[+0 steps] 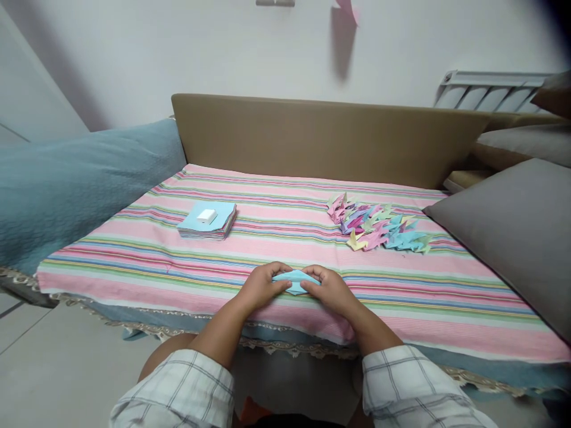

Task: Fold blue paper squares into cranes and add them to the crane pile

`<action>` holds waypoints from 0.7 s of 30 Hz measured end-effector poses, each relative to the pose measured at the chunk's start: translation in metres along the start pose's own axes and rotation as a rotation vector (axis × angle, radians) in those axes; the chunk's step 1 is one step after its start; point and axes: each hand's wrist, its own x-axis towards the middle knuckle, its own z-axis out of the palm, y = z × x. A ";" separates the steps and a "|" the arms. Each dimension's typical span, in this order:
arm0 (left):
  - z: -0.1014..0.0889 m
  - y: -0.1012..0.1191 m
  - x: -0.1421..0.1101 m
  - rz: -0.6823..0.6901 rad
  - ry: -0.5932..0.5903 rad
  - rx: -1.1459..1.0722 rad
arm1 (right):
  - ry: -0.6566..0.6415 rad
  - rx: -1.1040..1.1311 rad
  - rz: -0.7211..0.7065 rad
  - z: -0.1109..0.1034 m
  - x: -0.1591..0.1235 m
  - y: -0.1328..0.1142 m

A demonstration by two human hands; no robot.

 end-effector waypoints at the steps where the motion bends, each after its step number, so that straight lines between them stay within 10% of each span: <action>1: 0.001 0.000 0.001 -0.015 0.037 0.017 | -0.024 0.035 0.029 -0.001 0.002 0.002; 6: 0.009 0.000 -0.003 0.263 0.274 0.402 | -0.055 0.057 0.197 -0.006 0.010 0.008; 12: 0.029 -0.007 -0.014 0.547 0.068 0.651 | -0.070 -0.041 0.223 -0.007 0.017 0.009; 18: 0.034 -0.009 -0.014 0.505 0.012 0.689 | 0.156 -0.436 -0.132 -0.014 0.008 0.006; 21: 0.031 -0.006 -0.012 0.490 -0.002 0.639 | 0.066 -0.443 -0.344 -0.016 0.000 0.009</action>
